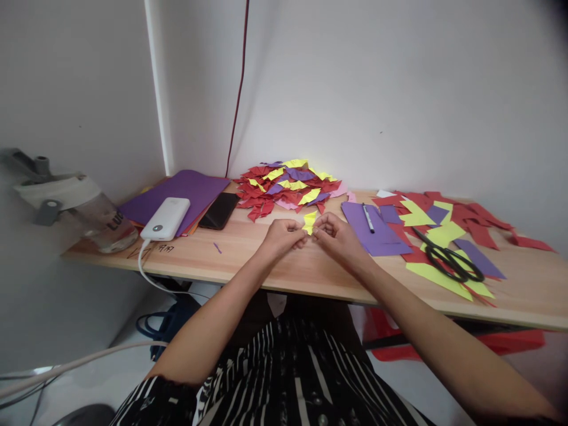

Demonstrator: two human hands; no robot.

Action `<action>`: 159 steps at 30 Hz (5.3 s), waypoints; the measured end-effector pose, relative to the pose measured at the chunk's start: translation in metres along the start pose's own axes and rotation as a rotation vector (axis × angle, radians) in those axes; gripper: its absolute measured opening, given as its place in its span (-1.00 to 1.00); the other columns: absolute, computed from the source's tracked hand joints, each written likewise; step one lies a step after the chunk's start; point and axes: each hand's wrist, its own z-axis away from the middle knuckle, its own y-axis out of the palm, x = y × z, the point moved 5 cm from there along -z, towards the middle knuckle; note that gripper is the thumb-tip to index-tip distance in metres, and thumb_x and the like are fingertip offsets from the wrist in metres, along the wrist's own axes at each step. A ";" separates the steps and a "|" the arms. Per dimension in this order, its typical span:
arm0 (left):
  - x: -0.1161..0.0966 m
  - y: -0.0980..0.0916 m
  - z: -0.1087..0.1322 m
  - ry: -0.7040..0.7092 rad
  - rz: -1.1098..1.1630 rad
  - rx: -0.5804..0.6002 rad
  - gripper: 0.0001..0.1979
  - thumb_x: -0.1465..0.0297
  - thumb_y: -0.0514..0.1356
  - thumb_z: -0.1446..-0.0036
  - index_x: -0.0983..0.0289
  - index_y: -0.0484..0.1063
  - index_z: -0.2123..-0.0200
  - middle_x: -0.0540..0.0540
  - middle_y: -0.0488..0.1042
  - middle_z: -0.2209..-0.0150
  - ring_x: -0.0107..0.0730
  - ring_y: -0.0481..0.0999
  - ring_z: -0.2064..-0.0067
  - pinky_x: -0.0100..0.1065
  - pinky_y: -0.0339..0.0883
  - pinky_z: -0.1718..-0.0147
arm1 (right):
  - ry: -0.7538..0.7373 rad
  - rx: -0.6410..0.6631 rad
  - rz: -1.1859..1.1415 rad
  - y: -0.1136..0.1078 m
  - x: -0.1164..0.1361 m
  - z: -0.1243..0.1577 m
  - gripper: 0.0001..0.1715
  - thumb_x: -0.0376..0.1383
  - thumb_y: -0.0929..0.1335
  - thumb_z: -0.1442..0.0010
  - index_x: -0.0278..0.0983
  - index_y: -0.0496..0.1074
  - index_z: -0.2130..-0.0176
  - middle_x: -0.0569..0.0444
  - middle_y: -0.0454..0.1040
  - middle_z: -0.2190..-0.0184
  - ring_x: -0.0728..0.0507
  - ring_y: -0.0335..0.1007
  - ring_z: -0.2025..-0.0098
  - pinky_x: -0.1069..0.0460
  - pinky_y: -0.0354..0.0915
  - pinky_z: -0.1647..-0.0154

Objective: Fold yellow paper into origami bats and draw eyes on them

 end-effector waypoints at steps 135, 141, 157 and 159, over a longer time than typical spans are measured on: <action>-0.006 -0.008 0.003 -0.075 0.259 -0.085 -0.90 0.63 0.22 -0.06 0.46 0.40 0.49 0.05 0.47 0.59 -0.60 0.41 0.62 -0.52 0.31 0.57 | 0.061 0.046 -0.061 0.006 0.002 0.000 -0.66 -0.02 0.29 -0.19 -0.26 0.34 0.31 0.11 0.42 0.49 -0.01 0.26 0.53 0.06 0.16 0.49; -0.006 0.001 0.003 -0.046 0.211 -0.044 -0.91 0.60 0.25 -0.03 0.46 0.40 0.49 0.05 0.48 0.58 -0.58 0.44 0.61 -0.50 0.36 0.55 | 0.062 0.058 -0.017 0.011 -0.001 -0.003 -0.68 -0.05 0.32 -0.13 -0.25 0.27 0.41 0.18 0.34 0.57 0.01 0.15 0.57 0.07 0.06 0.54; -0.005 0.002 0.003 -0.080 0.125 -0.057 -0.89 0.66 0.14 -0.07 0.45 0.38 0.49 0.07 0.49 0.57 -0.57 0.48 0.59 -0.50 0.41 0.53 | 0.058 0.069 0.117 0.008 -0.003 -0.002 -0.76 -0.13 0.28 -0.13 -0.23 0.27 0.45 0.15 0.38 0.55 -0.03 0.21 0.53 0.06 0.11 0.48; -0.005 0.002 0.002 -0.070 0.095 -0.053 -0.89 0.66 0.15 -0.05 0.44 0.38 0.49 0.06 0.49 0.58 -0.55 0.49 0.58 -0.50 0.41 0.53 | 0.056 0.043 0.147 0.007 -0.003 -0.003 -0.76 -0.13 0.31 -0.10 -0.23 0.26 0.47 0.17 0.34 0.57 -0.02 0.15 0.53 0.06 0.08 0.48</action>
